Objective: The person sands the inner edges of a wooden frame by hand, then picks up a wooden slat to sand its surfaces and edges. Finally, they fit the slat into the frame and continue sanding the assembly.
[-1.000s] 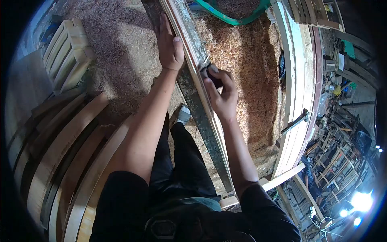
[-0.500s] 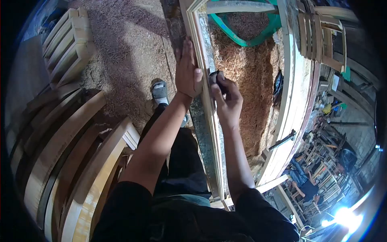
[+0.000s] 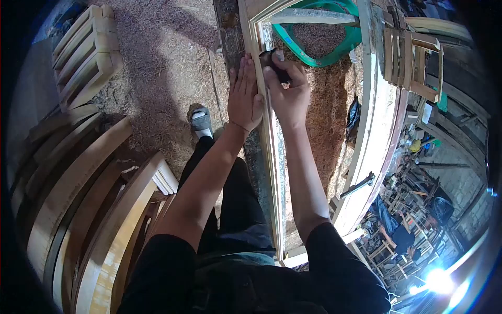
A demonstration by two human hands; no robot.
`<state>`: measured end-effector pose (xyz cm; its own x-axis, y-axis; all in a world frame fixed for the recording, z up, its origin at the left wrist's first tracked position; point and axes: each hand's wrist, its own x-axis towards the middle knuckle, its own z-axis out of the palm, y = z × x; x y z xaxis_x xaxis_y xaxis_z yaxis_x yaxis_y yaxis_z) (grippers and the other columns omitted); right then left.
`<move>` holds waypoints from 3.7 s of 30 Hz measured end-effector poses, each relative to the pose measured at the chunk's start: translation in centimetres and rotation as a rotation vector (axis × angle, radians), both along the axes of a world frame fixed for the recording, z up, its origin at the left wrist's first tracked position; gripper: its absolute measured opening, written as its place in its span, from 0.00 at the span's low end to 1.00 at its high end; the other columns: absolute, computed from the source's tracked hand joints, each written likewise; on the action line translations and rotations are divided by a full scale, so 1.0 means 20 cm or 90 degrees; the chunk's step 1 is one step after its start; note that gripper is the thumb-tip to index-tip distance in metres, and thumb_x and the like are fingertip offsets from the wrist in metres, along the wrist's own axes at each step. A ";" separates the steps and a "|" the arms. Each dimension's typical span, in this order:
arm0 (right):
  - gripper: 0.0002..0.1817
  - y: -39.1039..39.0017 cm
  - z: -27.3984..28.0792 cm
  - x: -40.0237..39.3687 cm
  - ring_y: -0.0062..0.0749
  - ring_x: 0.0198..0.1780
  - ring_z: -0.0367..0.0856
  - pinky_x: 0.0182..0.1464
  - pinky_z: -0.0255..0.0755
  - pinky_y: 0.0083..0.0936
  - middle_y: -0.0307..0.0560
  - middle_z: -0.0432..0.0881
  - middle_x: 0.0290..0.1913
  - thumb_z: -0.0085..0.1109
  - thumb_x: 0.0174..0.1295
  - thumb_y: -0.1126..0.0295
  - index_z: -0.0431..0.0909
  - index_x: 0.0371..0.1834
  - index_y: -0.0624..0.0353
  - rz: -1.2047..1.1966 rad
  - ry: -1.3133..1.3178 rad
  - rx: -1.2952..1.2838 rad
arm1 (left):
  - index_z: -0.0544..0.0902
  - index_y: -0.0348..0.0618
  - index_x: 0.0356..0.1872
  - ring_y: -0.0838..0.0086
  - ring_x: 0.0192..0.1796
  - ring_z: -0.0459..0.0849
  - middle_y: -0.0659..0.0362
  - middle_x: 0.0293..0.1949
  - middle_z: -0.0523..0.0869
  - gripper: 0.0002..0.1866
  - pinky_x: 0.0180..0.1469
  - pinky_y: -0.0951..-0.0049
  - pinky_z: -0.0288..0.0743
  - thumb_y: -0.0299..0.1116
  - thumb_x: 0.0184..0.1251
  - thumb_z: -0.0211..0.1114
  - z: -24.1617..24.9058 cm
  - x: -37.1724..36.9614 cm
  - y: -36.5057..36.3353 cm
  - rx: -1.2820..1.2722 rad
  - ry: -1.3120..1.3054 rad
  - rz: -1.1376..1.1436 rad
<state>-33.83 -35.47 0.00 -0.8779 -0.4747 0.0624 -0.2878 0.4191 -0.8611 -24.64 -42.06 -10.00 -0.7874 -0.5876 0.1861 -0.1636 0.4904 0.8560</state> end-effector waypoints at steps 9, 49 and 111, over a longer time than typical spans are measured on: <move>0.15 0.14 -0.02 0.06 0.27 0.54 0.89 0.59 0.83 0.25 0.48 0.90 0.55 0.71 0.77 0.70 0.88 0.62 0.66 -0.082 -0.285 -0.033 | 0.54 0.31 0.90 0.45 0.91 0.56 0.39 0.90 0.58 0.45 0.91 0.40 0.42 0.61 0.89 0.29 -0.03 0.00 0.00 -0.010 0.019 0.013; 0.18 0.41 -0.02 0.25 0.32 0.58 0.87 0.62 0.81 0.30 0.51 0.87 0.55 0.72 0.79 0.66 0.86 0.64 0.68 0.011 -0.110 0.047 | 0.55 0.30 0.90 0.45 0.91 0.56 0.38 0.89 0.60 0.44 0.91 0.42 0.43 0.59 0.89 0.31 -0.02 0.00 0.00 -0.002 0.055 0.006; 0.17 1.29 -0.02 0.98 0.40 0.58 0.90 0.62 0.81 0.32 0.55 0.88 0.57 0.76 0.71 0.70 0.90 0.59 0.67 -0.082 -0.165 0.012 | 0.45 0.36 0.92 0.51 0.94 0.43 0.40 0.92 0.44 0.38 0.92 0.53 0.41 0.51 0.96 0.37 0.15 0.29 0.67 0.368 0.157 0.079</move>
<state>-14.14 -9.70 -0.35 -0.9165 -0.3572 -0.1800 -0.0020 0.4541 -0.8910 -18.80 -28.70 -6.97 -0.6820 -0.7311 -0.0213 0.0464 -0.0724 0.9963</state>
